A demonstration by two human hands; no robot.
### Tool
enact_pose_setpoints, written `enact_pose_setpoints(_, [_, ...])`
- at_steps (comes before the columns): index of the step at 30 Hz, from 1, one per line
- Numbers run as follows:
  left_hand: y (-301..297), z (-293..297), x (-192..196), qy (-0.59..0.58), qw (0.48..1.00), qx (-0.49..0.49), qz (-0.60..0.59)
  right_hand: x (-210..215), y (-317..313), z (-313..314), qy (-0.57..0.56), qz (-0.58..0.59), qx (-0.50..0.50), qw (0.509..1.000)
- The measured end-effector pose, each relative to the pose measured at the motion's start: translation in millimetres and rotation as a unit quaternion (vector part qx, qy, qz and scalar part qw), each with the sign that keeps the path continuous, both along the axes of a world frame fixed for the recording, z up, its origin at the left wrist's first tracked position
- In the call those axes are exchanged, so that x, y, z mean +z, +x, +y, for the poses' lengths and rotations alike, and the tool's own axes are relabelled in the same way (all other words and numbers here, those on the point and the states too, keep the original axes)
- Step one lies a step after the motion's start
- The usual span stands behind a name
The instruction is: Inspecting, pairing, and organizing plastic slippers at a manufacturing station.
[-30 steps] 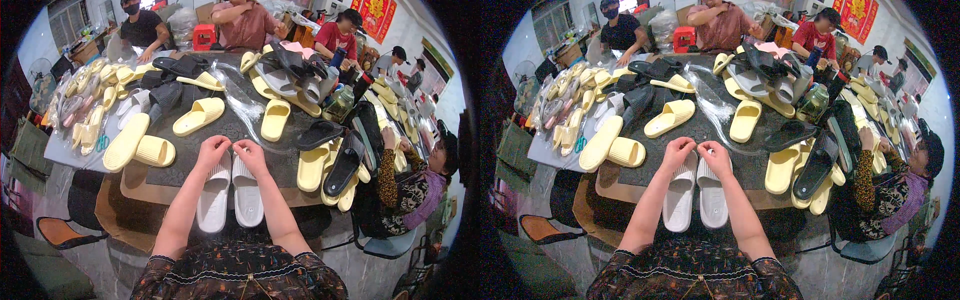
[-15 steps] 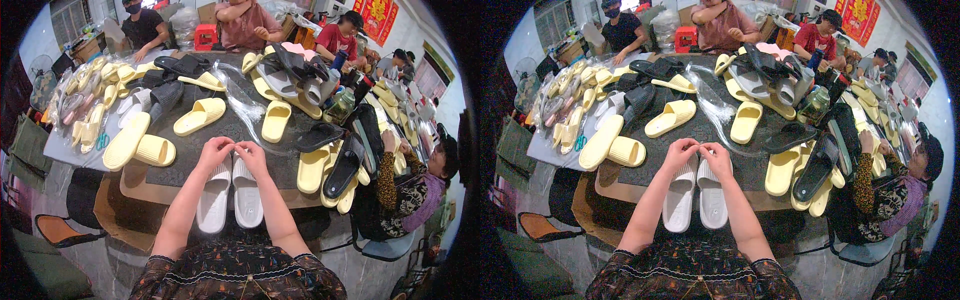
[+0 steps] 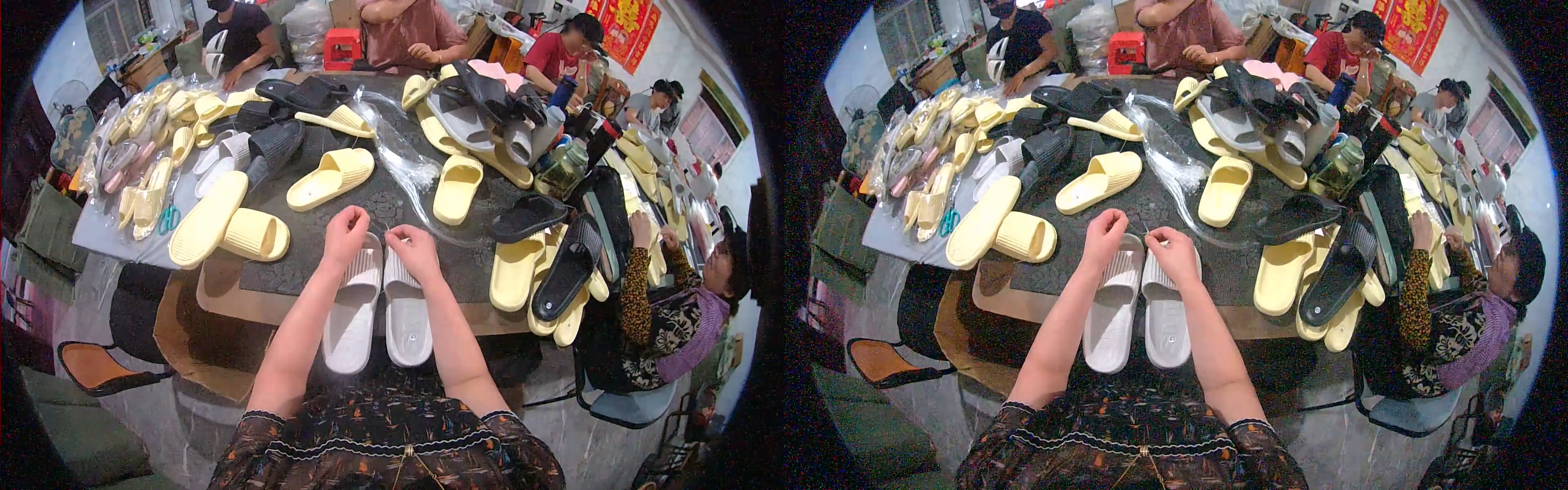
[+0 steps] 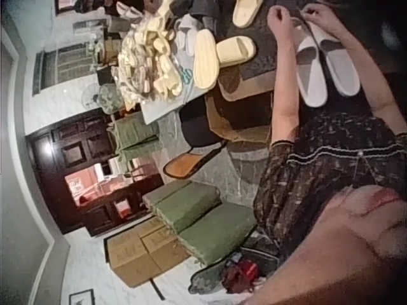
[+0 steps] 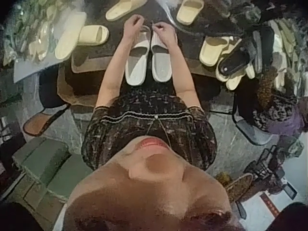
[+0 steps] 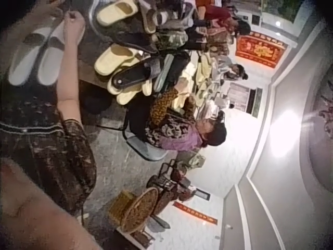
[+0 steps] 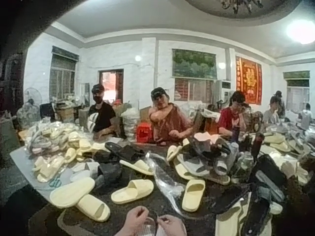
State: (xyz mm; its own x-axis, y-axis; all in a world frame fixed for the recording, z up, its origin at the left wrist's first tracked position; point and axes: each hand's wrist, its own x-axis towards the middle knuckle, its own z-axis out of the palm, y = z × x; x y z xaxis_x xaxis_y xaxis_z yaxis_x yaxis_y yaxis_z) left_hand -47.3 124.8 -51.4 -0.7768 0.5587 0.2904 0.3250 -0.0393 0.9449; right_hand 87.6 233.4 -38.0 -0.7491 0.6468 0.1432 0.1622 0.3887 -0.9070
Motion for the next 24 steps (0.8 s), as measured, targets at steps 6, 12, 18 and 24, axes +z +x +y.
enact_pose_setpoints(6, [13, 0, 14, 0.022, 0.996, -0.080, -0.011, -1, -3, 3, -0.081, 0.058, -0.015, 0.995])
enact_pose_setpoints(12, [9, -4, 8, -0.046, 0.996, -0.082, -0.013, -9, -2, 6, -0.092, 0.089, -0.008, 0.992])
enact_pose_setpoints(18, [14, 4, 25, -0.035, 0.987, -0.156, 0.013, -1, -7, 11, -0.101, 0.100, 0.020, 0.990])
enact_pose_setpoints(24, [9, -4, 16, -0.061, 0.990, -0.124, 0.000, -11, -4, 8, -0.091, 0.088, 0.001, 0.992])
